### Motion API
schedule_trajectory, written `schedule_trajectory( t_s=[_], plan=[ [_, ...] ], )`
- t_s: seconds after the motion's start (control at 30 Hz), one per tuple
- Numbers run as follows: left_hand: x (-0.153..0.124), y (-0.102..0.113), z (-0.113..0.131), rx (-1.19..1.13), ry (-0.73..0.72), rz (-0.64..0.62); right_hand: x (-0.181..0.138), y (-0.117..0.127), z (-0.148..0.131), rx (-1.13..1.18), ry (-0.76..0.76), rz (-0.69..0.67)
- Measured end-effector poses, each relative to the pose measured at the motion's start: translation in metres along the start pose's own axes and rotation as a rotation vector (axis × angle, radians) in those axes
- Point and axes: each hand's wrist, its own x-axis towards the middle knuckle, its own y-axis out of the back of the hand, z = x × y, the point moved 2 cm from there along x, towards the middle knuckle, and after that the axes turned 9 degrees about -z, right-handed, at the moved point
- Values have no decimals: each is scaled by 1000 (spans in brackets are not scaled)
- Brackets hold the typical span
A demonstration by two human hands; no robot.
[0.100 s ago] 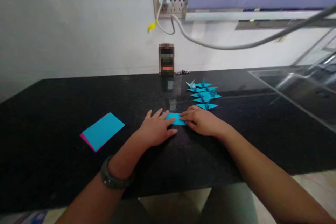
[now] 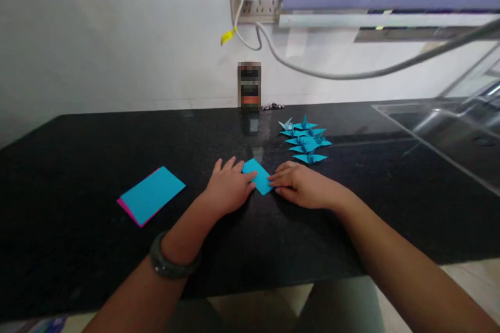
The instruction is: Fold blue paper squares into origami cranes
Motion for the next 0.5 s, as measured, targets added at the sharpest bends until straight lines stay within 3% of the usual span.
schedule_trajectory(
  t_s=[0.1, 0.23, 0.5],
  plan=[
    [2, -2, -4, 25, 21, 90, -1, 2, -6, 115, 80, 14],
    [4, -7, -5, 3, -48, 130, 7, -3, 2, 91, 63, 158],
    [5, -5, -7, -97, -168, 174, 17, -14, -1, -7, 68, 29]
  ],
)
